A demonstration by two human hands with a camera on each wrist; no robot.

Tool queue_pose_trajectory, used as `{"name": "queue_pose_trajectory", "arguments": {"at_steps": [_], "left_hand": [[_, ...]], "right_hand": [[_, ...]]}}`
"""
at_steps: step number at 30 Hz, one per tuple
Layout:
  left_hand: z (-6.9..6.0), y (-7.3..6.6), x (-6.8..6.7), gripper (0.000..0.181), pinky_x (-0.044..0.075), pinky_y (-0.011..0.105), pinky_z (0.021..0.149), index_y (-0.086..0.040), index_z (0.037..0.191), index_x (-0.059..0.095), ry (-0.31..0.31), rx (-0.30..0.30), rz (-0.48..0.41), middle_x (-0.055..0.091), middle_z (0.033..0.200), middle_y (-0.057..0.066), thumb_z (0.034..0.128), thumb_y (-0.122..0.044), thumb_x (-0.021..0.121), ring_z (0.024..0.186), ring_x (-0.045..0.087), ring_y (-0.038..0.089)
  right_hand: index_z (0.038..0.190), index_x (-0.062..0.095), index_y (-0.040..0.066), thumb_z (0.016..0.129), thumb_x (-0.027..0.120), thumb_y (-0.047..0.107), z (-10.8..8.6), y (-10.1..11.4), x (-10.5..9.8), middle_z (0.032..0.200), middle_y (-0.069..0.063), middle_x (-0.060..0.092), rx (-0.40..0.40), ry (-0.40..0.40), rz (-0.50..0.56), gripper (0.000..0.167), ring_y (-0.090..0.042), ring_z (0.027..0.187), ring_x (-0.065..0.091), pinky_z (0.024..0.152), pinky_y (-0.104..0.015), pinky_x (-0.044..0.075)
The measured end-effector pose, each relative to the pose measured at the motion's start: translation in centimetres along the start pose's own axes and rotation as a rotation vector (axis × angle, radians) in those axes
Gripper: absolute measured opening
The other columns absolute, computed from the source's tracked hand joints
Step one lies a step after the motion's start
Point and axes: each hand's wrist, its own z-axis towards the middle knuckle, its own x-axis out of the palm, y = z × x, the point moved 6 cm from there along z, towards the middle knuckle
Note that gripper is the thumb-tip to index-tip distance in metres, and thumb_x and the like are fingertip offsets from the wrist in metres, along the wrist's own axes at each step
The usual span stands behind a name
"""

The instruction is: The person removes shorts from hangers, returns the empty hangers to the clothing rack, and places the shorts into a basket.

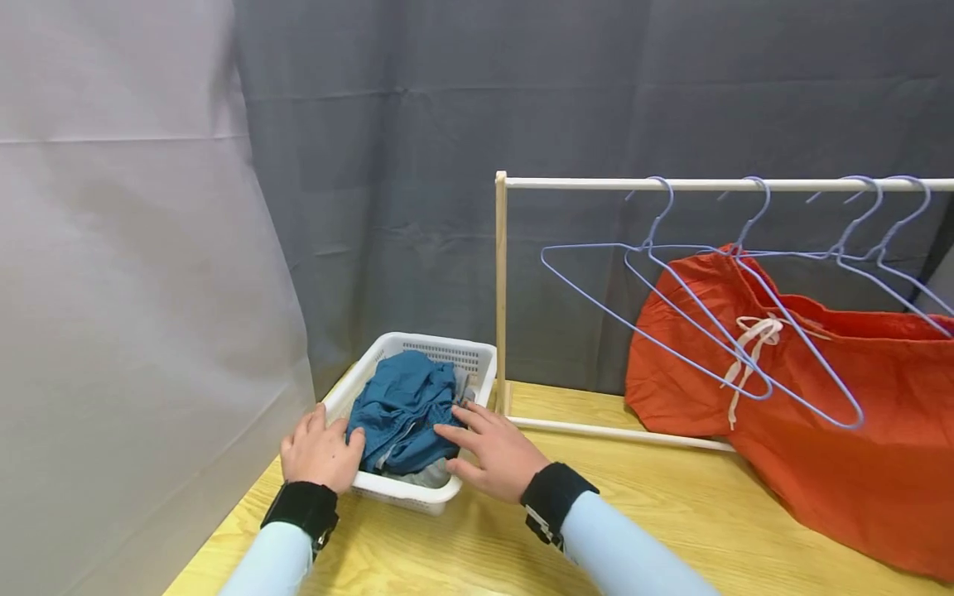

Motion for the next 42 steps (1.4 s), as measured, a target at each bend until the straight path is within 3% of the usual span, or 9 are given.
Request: {"name": "queue_pose_trajectory", "arguments": {"at_steps": [8, 15, 20, 33, 42], "left_hand": [[0.0, 0.0, -0.3, 0.051, 0.023, 0.071, 0.104, -0.004, 0.132, 0.064, 0.014, 0.006, 0.002, 0.032, 0.156, 0.029, 0.1022, -0.042, 0.047, 0.141, 0.028, 0.047], [-0.2, -0.1, -0.4, 0.052, 0.022, 0.071, 0.104, -0.003, 0.133, 0.063, 0.027, 0.006, -0.008, 0.031, 0.156, 0.03, 0.1026, -0.041, 0.047, 0.142, 0.025, 0.048], [-0.3, 0.0, -0.2, 0.052, 0.021, 0.071, 0.104, -0.003, 0.134, 0.062, 0.041, 0.004, -0.002, 0.029, 0.157, 0.03, 0.1031, -0.042, 0.046, 0.142, 0.025, 0.049], [-0.2, -0.2, -0.4, 0.055, 0.021, 0.073, 0.103, 0.0, 0.135, 0.059, 0.048, 0.007, -0.001, 0.029, 0.156, 0.033, 0.1029, -0.043, 0.047, 0.14, 0.025, 0.052], [-0.2, -0.1, -0.2, 0.053, 0.017, 0.074, 0.104, -0.002, 0.136, 0.057, 0.045, -0.001, -0.059, 0.029, 0.155, 0.034, 0.1039, -0.043, 0.046, 0.141, 0.023, 0.052]], "right_hand": [[0.15, 0.051, 0.024, 0.101, 0.061, 0.04, -4.4, -2.5, -1.4, 0.158, -0.013, 0.039, 0.096, -0.095, 0.039, 0.053, -0.039, 0.147, 0.03, 0.113, -0.061, 0.028], [0.151, 0.051, 0.025, 0.1, 0.059, 0.045, -8.4, -4.7, -2.8, 0.158, -0.013, 0.039, 0.177, -0.072, -0.038, 0.055, -0.039, 0.147, 0.029, 0.112, -0.062, 0.028], [0.149, 0.053, 0.025, 0.099, 0.062, 0.046, -11.0, -5.8, -3.8, 0.155, -0.014, 0.043, 0.211, -0.1, -0.109, 0.055, -0.041, 0.144, 0.034, 0.11, -0.062, 0.031], [0.147, 0.056, 0.025, 0.096, 0.066, 0.046, -17.9, -9.1, -6.1, 0.152, -0.015, 0.046, 0.377, -0.128, -0.14, 0.056, -0.04, 0.141, 0.038, 0.107, -0.063, 0.034], [0.143, 0.06, 0.022, 0.094, 0.071, 0.04, -21.3, -10.2, -7.4, 0.149, -0.017, 0.049, 0.443, -0.143, -0.161, 0.053, -0.041, 0.139, 0.041, 0.104, -0.064, 0.036]]}}
